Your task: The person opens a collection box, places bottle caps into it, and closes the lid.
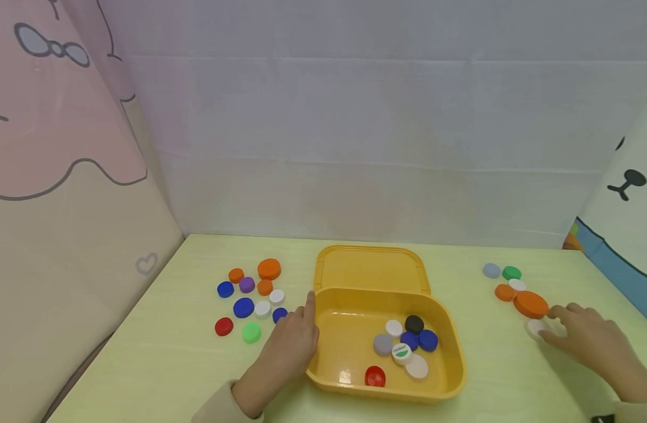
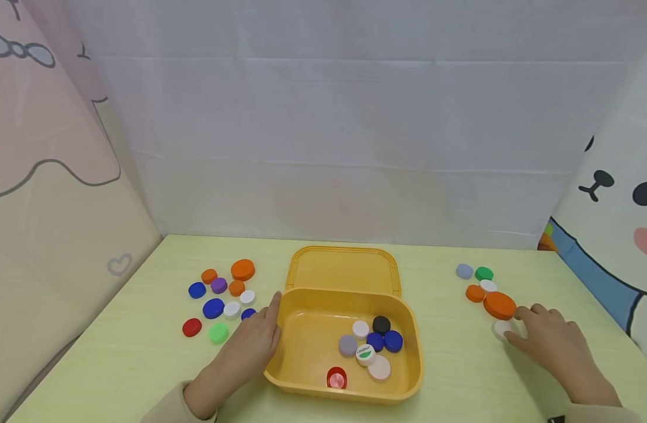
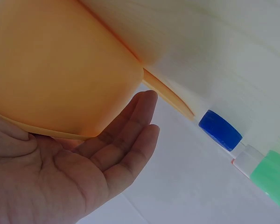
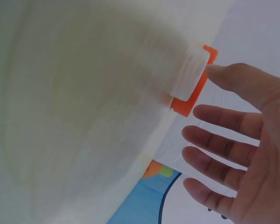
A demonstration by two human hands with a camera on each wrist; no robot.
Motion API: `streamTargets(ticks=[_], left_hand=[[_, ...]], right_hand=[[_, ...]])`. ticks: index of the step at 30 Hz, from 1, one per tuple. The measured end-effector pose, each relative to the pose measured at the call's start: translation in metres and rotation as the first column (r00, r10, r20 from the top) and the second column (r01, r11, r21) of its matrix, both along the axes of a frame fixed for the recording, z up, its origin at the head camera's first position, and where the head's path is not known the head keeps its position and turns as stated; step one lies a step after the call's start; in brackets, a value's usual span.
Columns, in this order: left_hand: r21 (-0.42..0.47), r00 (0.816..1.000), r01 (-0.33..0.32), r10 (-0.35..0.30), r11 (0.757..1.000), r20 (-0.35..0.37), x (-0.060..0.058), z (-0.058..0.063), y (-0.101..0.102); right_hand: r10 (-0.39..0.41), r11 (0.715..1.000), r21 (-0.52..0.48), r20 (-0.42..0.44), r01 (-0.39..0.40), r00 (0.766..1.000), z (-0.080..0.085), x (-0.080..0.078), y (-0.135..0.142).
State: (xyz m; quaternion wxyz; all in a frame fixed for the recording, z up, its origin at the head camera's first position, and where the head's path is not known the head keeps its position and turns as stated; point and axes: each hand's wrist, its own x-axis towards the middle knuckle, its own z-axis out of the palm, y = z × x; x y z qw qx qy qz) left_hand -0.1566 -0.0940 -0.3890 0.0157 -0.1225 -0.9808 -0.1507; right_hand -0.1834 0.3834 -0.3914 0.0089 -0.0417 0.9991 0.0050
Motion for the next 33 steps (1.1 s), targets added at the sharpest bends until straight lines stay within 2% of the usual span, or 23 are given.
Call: streamTargets(ticks=[6, 14, 23, 30, 33], left_hand=[[0.004, 1.0, -0.001, 0.001, 1.0, 0.011, 0.0005, 0.0, 0.0002], [0.002, 1.0, -0.006, 0.006, 1.0, 0.021, 0.0002, 0.0001, 0.0004], [-0.003, 1.0, -0.002, 0.002, 1.0, 0.018, -0.0001, -0.0002, -0.0001], [-0.006, 1.0, 0.002, -0.001, 1.0, 0.007, 0.0, -0.0008, -0.0006], [-0.008, 1.0, 0.001, -0.001, 1.0, 0.008, 0.0, -0.0011, -0.0005]], right_hand=[[-0.023, 1.0, -0.01, 0.027, 0.023, 0.999, -0.0018, 0.0014, 0.0059], [-0.006, 0.999, -0.033, 0.064, 0.008, 0.998, -0.0038, 0.0037, 0.0071], [0.018, 0.999, -0.041, 0.027, -0.017, 0.999, -0.0065, 0.0063, 0.0028], [-0.01, 1.0, -0.022, 0.111, 0.012, 0.994, -0.0072, 0.0006, 0.0007], [-0.006, 1.0, -0.027, 0.121, 0.009, 0.993, -0.0086, -0.0009, 0.0012]])
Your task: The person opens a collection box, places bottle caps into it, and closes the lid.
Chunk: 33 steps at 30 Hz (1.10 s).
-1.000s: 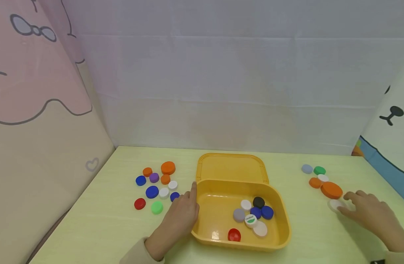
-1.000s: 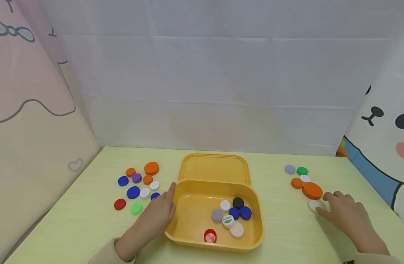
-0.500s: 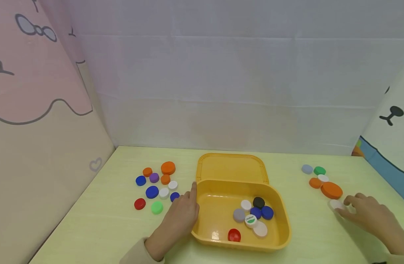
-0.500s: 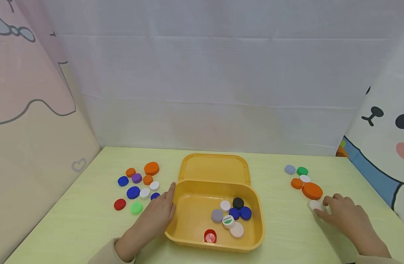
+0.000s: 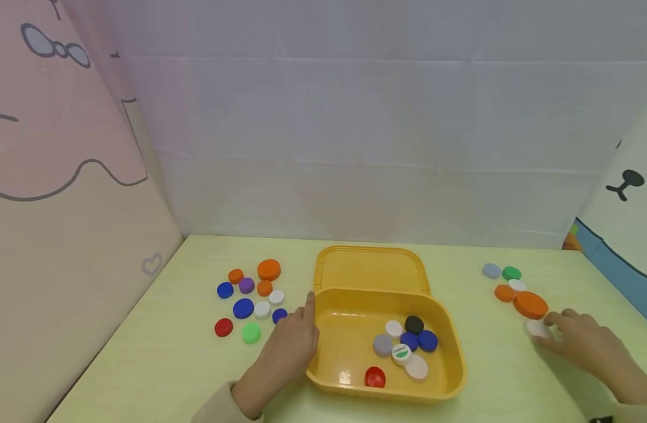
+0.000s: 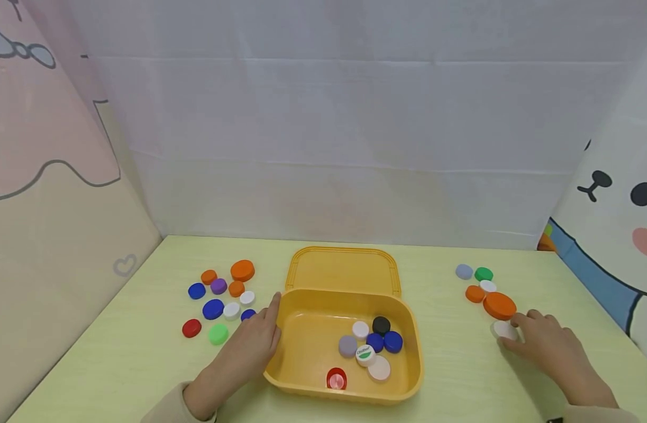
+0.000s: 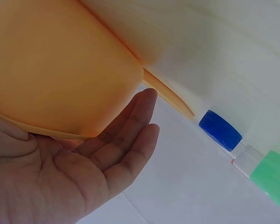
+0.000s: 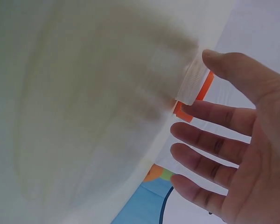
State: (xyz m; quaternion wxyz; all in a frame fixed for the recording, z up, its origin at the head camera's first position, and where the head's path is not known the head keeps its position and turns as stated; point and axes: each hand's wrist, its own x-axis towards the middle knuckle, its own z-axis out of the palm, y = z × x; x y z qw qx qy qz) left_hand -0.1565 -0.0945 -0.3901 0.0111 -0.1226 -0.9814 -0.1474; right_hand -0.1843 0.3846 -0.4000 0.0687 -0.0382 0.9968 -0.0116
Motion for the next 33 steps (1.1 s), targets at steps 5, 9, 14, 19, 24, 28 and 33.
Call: streamTargets(ticks=[5, 9, 14, 19, 24, 28, 33], left_hand=[[-0.003, 1.0, -0.001, 0.001, 1.0, 0.004, 0.0, 0.0, 0.0], [-0.002, 1.0, 0.001, -0.001, 1.0, 0.006, 0.0, 0.001, 0.0], [-0.001, 1.0, 0.003, -0.003, 1.0, 0.002, 0.0, 0.0, 0.0], [0.0, 1.0, 0.002, -0.002, 1.0, 0.005, -0.001, -0.001, 0.0], [0.002, 1.0, -0.002, 0.002, 1.0, 0.005, -0.001, -0.002, 0.0], [-0.001, 1.0, -0.009, 0.009, 1.0, 0.004, -0.001, -0.002, 0.0], [-0.003, 1.0, -0.01, 0.01, 1.0, -0.002, -0.001, -0.002, 0.0]], right_hand=[[0.01, 1.0, 0.0, -0.012, -0.01, 1.0, -0.002, 0.001, -0.001], [0.014, 1.0, 0.002, -0.017, -0.014, 1.0, -0.002, 0.002, -0.002], [0.013, 1.0, 0.007, -0.018, -0.013, 1.0, -0.001, 0.001, -0.002], [0.013, 1.0, 0.002, -0.023, -0.013, 1.0, 0.001, 0.001, -0.003], [0.023, 1.0, 0.003, -0.049, -0.023, 0.999, 0.005, 0.003, -0.009], [0.054, 0.999, 0.012, -0.113, -0.053, 0.992, 0.01, 0.007, -0.018], [0.104, 0.995, 0.027, -0.188, -0.101, 0.977, 0.019, 0.01, -0.032]])
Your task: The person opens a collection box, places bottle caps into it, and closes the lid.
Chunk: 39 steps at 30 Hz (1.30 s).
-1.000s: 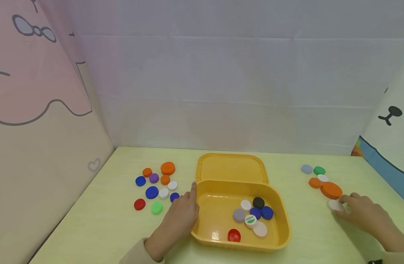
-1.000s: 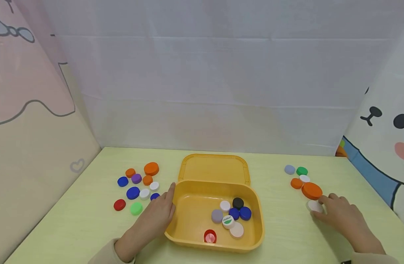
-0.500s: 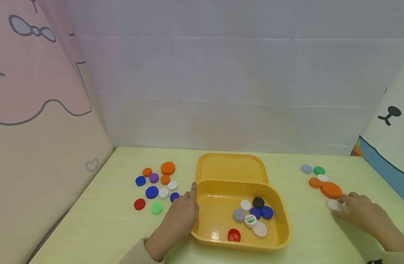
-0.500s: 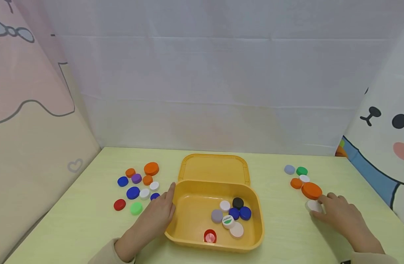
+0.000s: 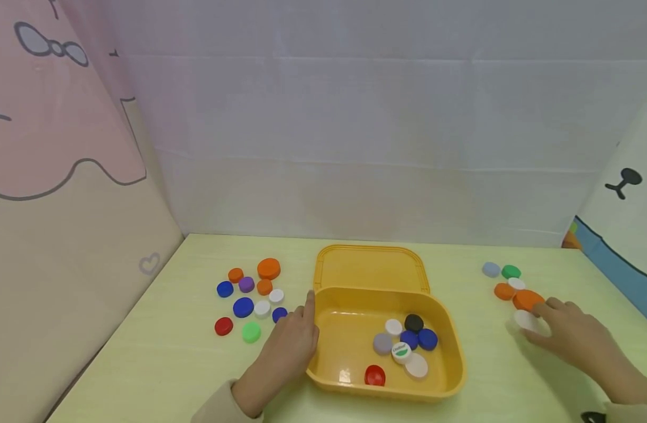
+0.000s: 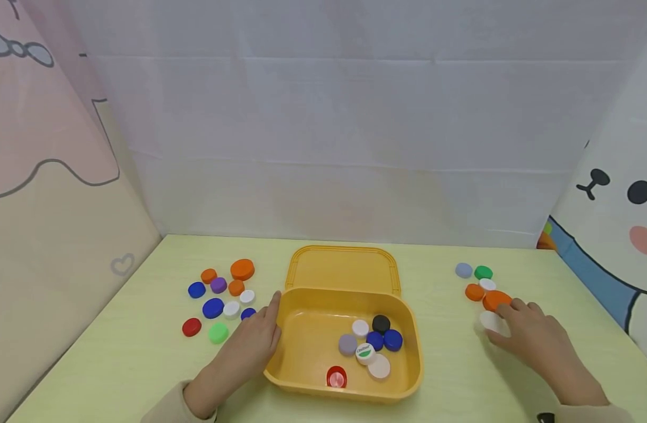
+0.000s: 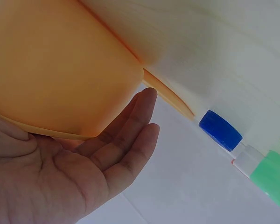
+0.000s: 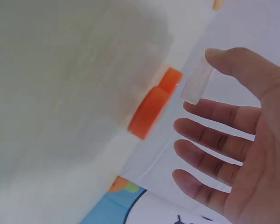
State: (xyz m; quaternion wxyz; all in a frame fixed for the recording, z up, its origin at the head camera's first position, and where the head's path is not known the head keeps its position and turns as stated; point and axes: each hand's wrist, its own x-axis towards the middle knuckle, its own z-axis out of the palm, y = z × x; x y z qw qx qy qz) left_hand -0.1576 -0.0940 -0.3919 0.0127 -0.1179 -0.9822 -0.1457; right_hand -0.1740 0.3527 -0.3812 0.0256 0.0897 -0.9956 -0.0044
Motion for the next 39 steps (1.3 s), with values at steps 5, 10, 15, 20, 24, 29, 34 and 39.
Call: streamTargets(ticks=[5, 10, 15, 20, 24, 29, 34, 39], left_hand=[[-0.003, 1.0, -0.001, 0.001, 1.0, 0.007, 0.0, 0.001, 0.0], [-0.002, 1.0, 0.0, 0.0, 1.0, 0.005, 0.0, 0.001, 0.0], [-0.001, 1.0, 0.002, -0.002, 1.0, 0.0, 0.0, 0.001, 0.0], [-0.003, 1.0, 0.008, -0.008, 1.0, -0.008, 0.001, 0.002, 0.0], [0.0, 1.0, 0.007, -0.007, 1.0, -0.007, 0.002, 0.002, 0.0], [0.001, 1.0, 0.001, -0.001, 1.0, 0.0, 0.001, 0.003, 0.001], [-0.006, 1.0, -0.001, 0.001, 1.0, 0.001, 0.001, 0.002, 0.0], [-0.017, 1.0, -0.005, 0.005, 1.0, -0.006, 0.001, 0.001, 0.0]], right_hand=[[0.05, 0.999, 0.019, -0.047, -0.049, 0.998, 0.01, 0.003, -0.018], [0.108, 0.994, 0.016, -0.142, -0.107, 0.984, 0.021, 0.011, -0.039], [0.157, 0.988, 0.022, -0.217, -0.156, 0.964, 0.03, 0.015, -0.061], [0.22, 0.974, 0.018, -0.3, -0.226, 0.928, 0.037, 0.02, -0.083], [0.272, 0.96, 0.034, -0.343, -0.278, 0.899, 0.04, 0.022, -0.099], [0.278, 0.96, 0.054, -0.272, -0.274, 0.921, 0.045, 0.026, -0.124], [0.323, 0.946, 0.071, -0.264, -0.316, 0.909, 0.044, 0.029, -0.146], [0.374, 0.927, 0.083, -0.276, -0.366, 0.885, 0.035, 0.031, -0.163]])
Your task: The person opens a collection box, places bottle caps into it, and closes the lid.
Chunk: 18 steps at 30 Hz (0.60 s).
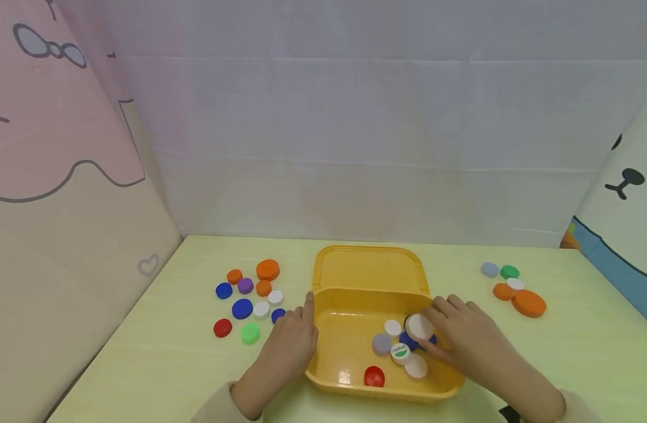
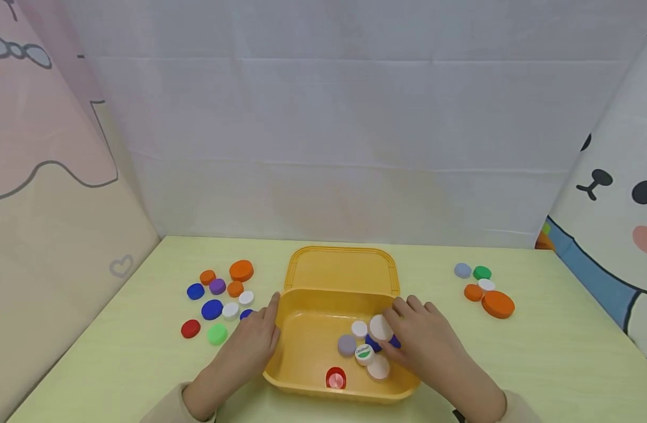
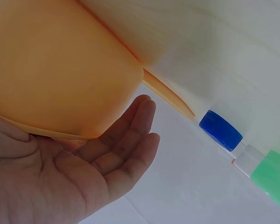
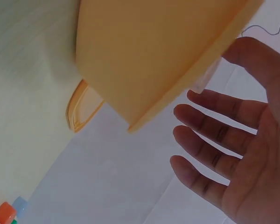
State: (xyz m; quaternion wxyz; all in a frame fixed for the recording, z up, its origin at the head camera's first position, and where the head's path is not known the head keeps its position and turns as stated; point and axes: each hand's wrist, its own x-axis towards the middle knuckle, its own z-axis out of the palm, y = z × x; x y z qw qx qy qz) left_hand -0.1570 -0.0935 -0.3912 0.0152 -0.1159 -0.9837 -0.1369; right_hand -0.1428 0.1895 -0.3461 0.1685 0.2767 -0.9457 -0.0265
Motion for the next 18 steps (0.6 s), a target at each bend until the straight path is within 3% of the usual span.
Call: streamTargets(ticks=[10, 18], left_hand=[[-0.013, 0.999, -0.003, 0.002, 1.0, -0.051, 0.001, 0.001, 0.0], [-0.025, 0.999, -0.007, 0.006, 1.0, -0.052, 0.002, 0.001, 0.001]], right_hand=[[0.171, 0.985, -0.003, -0.042, -0.172, 0.984, -0.017, -0.002, -0.019], [0.17, 0.984, 0.046, 0.081, -0.174, 0.982, -0.024, -0.002, -0.028]])
